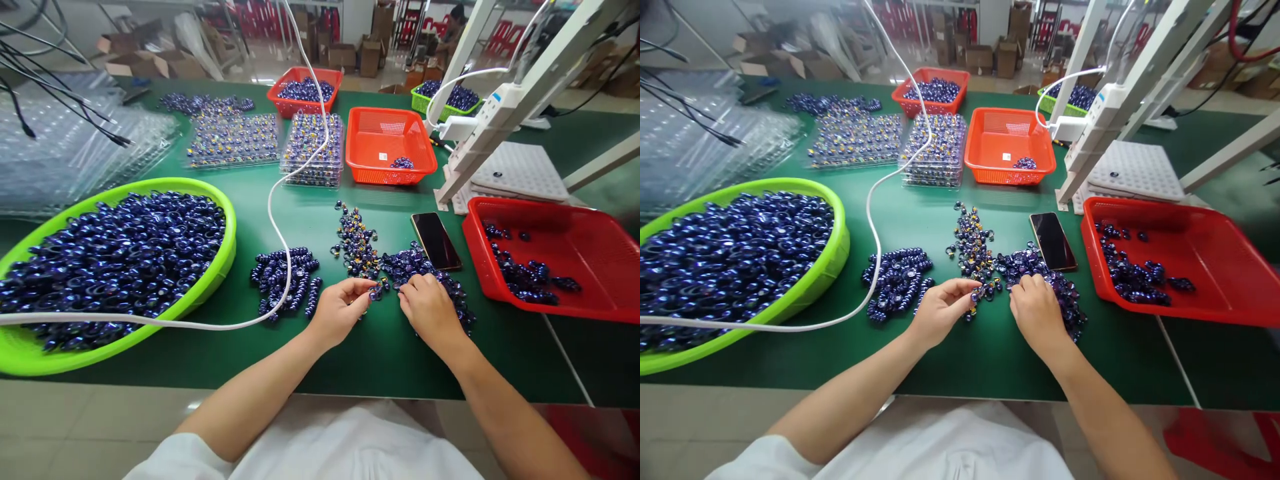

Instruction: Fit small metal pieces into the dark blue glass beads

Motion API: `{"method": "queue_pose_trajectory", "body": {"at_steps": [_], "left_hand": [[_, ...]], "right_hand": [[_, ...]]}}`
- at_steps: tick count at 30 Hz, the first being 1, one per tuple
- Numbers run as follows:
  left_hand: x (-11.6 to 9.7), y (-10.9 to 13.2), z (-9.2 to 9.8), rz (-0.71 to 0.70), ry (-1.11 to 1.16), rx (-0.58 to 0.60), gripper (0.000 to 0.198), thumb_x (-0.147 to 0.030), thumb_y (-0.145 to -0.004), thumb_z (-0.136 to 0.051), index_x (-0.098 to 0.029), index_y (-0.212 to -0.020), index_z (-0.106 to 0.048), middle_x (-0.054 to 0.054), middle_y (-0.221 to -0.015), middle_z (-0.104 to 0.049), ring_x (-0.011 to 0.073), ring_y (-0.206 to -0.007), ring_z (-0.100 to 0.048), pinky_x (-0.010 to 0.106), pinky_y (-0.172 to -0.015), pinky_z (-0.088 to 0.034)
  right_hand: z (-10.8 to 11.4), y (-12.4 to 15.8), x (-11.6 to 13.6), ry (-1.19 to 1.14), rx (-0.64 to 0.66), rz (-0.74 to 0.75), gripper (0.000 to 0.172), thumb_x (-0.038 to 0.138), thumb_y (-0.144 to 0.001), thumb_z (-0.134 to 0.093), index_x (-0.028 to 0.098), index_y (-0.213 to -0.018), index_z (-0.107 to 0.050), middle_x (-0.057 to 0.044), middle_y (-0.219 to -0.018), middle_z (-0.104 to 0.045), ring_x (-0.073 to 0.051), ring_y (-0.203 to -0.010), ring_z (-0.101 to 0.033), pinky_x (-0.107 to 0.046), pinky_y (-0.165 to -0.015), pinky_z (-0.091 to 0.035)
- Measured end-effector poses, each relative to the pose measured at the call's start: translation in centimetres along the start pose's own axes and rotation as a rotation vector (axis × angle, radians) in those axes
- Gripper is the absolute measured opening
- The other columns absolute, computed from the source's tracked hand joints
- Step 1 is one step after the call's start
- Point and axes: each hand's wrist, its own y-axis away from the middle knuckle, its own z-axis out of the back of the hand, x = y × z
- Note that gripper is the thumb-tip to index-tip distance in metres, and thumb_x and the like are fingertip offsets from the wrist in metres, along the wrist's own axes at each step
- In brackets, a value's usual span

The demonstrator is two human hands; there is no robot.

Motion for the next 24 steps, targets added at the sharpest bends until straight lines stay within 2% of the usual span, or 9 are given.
{"method": "queue_pose_trajectory", "body": {"at_steps": [2, 5, 9, 12, 16, 18, 21, 24], "left_hand": [[-0.3, 0.0, 0.1, 0.0, 0.024, -0.01, 0.02, -0.026, -0.08, -0.069, -0.013, -0.095, -0.071, 0.003, -0.075, -0.065, 0.0106, -0.063, -0.057, 0.021, -0.057, -0.047], [-0.5, 0.1, 0.0, -0.019, 0.042, -0.001, 0.019, -0.026, -0.08, -0.07, -0.013, -0.095, -0.071, 0.004, -0.08, -0.068, 0.0111, -0.066, -0.059, 0.02, -0.059, -0.048], [-0.5, 0.6, -0.5, -0.08, 0.079, 0.107, 0.021, -0.027, -0.083, -0.07, -0.014, -0.099, -0.072, 0.01, -0.1, -0.073, 0.0174, -0.087, -0.067, 0.027, -0.078, -0.054], [-0.5, 1.0, -0.8, -0.104, 0.126, 0.134, 0.021, -0.027, -0.082, -0.072, -0.015, -0.1, -0.072, 0.011, -0.109, -0.073, 0.0207, -0.098, -0.068, 0.033, -0.09, -0.053], [-0.9, 0.9, -0.7, -0.035, 0.228, 0.108, 0.022, -0.027, -0.08, -0.075, -0.016, -0.099, -0.074, 0.01, -0.102, -0.075, 0.0185, -0.094, -0.069, 0.03, -0.088, -0.053], [-1.0, 0.6, -0.6, 0.031, 0.324, 0.099, 0.022, -0.028, -0.078, -0.078, -0.016, -0.096, -0.074, 0.008, -0.097, -0.076, 0.0173, -0.089, -0.069, 0.029, -0.086, -0.053], [-0.8, 0.2, -0.5, 0.119, 0.444, 0.059, 0.023, -0.027, -0.072, -0.082, -0.017, -0.091, -0.076, 0.005, -0.086, -0.077, 0.014, -0.078, -0.069, 0.026, -0.079, -0.053], [-0.6, 0.2, -0.6, 0.165, 0.459, 0.027, 0.024, -0.024, -0.067, -0.085, -0.016, -0.088, -0.078, 0.003, -0.078, -0.076, 0.0113, -0.071, -0.067, 0.022, -0.072, -0.051]], "right_hand": [[0.3, 0.2, 0.2, -0.098, -0.03, -0.01, 0.015, 0.017, -0.092, -0.055, 0.017, -0.087, -0.069, -0.01, -0.086, -0.067, -0.025, -0.084, -0.057, -0.038, -0.076, -0.046], [1.7, 0.8, 1.3, -0.395, -0.065, -0.017, 0.014, 0.017, -0.094, -0.053, 0.018, -0.095, -0.068, -0.007, -0.092, -0.071, -0.022, -0.087, -0.064, -0.035, -0.081, -0.05], [3.3, 1.0, 3.2, -0.723, -0.088, -0.081, 0.011, 0.022, -0.093, -0.058, 0.022, -0.098, -0.068, -0.002, -0.093, -0.074, -0.018, -0.085, -0.07, -0.028, -0.077, -0.054], [3.0, 0.9, 4.3, -0.834, -0.156, -0.212, 0.009, 0.024, -0.09, -0.061, 0.023, -0.094, -0.069, -0.001, -0.087, -0.075, -0.016, -0.076, -0.071, -0.026, -0.069, -0.056], [1.8, 1.0, 4.8, -0.97, -0.246, -0.438, 0.012, 0.029, -0.087, -0.068, 0.023, -0.097, -0.068, -0.001, -0.086, -0.074, -0.017, -0.075, -0.072, -0.029, -0.07, -0.058], [1.6, 1.2, 4.9, -1.062, -0.27, -0.489, 0.014, 0.031, -0.085, -0.07, 0.024, -0.097, -0.068, 0.0, -0.085, -0.074, -0.017, -0.073, -0.072, -0.028, -0.07, -0.059], [1.7, 1.2, 5.0, -1.212, -0.261, -0.456, 0.013, 0.03, -0.084, -0.072, 0.027, -0.097, -0.071, 0.001, -0.085, -0.074, -0.015, -0.071, -0.072, -0.026, -0.068, -0.06], [1.9, 1.1, 5.2, -1.302, -0.244, -0.405, 0.014, 0.027, -0.085, -0.071, 0.029, -0.099, -0.073, 0.002, -0.09, -0.075, -0.014, -0.073, -0.072, -0.025, -0.07, -0.061]]}}
